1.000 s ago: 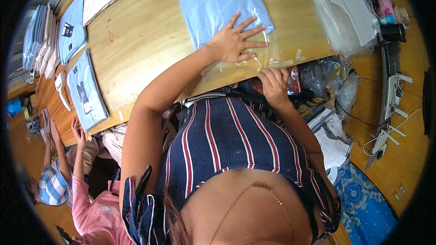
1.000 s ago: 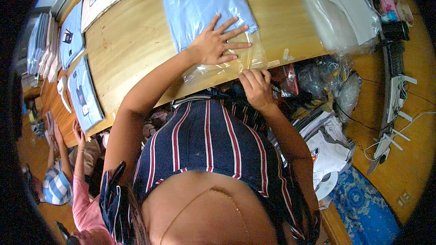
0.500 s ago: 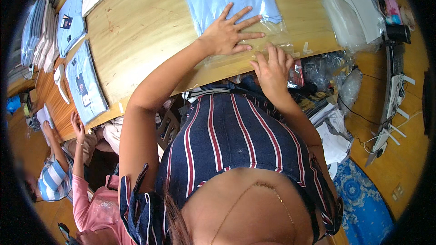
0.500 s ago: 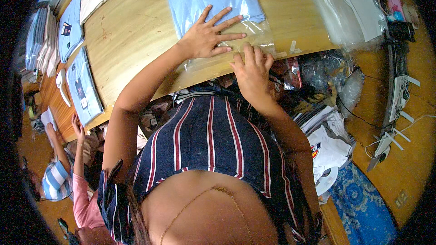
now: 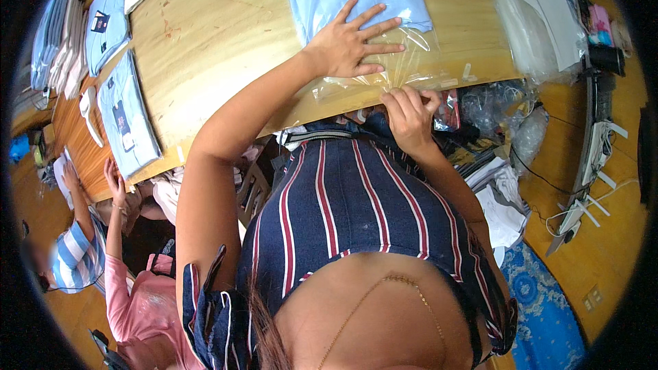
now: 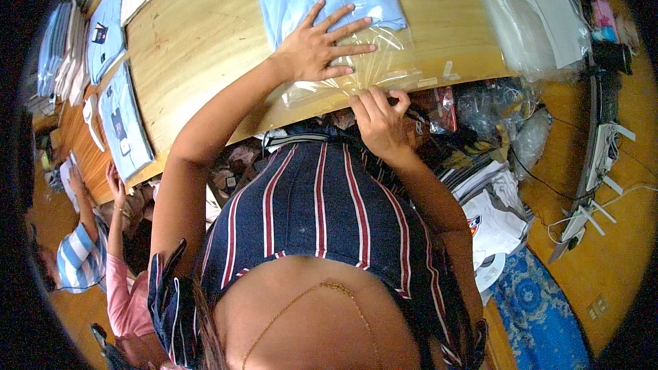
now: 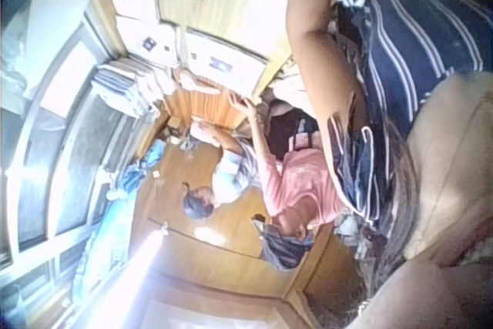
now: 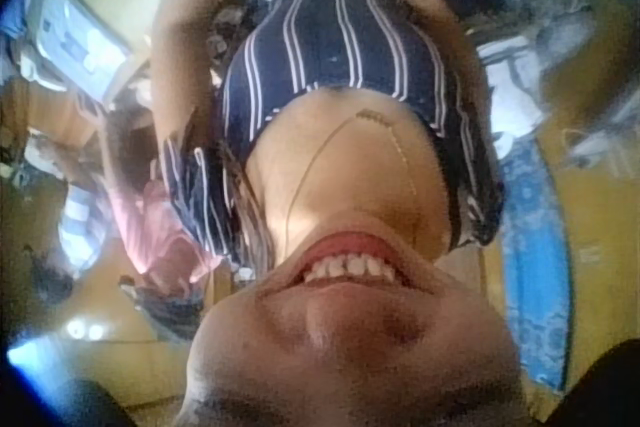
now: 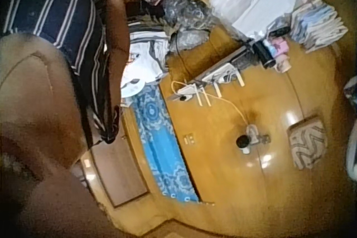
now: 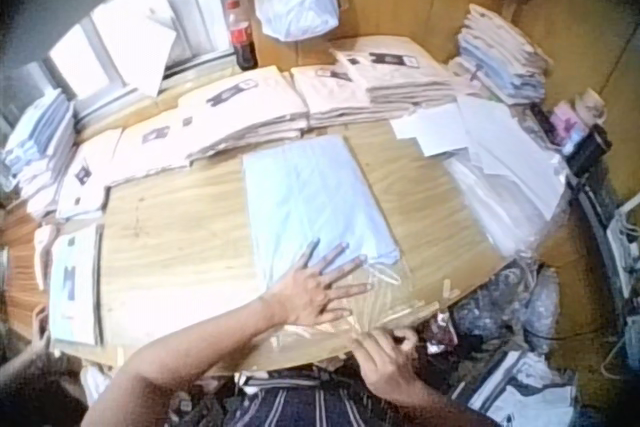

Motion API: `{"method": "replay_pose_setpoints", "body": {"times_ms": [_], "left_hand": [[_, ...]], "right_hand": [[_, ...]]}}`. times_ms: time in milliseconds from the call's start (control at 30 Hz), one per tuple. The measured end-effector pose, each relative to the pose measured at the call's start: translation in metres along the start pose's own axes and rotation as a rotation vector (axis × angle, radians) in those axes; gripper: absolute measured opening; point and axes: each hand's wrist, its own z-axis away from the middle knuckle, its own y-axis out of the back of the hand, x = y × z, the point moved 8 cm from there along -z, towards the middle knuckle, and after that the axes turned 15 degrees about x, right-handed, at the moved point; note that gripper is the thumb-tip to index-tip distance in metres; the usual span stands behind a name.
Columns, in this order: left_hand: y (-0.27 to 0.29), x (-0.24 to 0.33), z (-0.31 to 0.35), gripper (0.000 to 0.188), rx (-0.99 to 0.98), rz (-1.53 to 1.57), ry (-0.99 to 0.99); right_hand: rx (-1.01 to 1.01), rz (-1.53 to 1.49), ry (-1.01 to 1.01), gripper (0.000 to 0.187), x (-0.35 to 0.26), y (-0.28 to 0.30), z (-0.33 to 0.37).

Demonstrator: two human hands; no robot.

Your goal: The person packs folded shirts into plastic bags on a table, smoothing the bags and placing the finished items into a stack.

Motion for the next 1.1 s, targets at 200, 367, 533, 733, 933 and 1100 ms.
{"method": "replay_pose_setpoints", "body": {"times_ms": [200,367,533,733,933,1100], "left_hand": [[-0.002,0.002,-0.001,0.045,-0.029,-0.01,0.008],[0.0,0.004,-0.001,0.046,0.0,0.021,-0.007],[0.0,0.003,-0.002,0.046,-0.047,0.004,-0.002],[0.001,0.004,-0.002,0.046,0.006,0.051,0.0],[0.002,0.005,-0.002,0.044,-0.002,0.054,-0.007],[0.029,0.0,-0.013,0.042,0.077,0.163,0.072]], "right_hand": [[-0.041,-0.051,0.152,0.019,-0.003,0.001,0.008],[-0.033,-0.063,-0.077,0.03,0.001,0.004,-0.017],[-0.04,-0.046,-0.12,0.022,-0.01,-0.009,-0.036],[0.033,-0.161,-0.02,0.01,-0.013,-0.009,-0.018],[-0.094,-0.222,-0.013,0.014,-0.017,-0.011,-0.005],[-0.112,-0.184,-0.109,0.028,-0.02,-0.006,-0.027]]}}
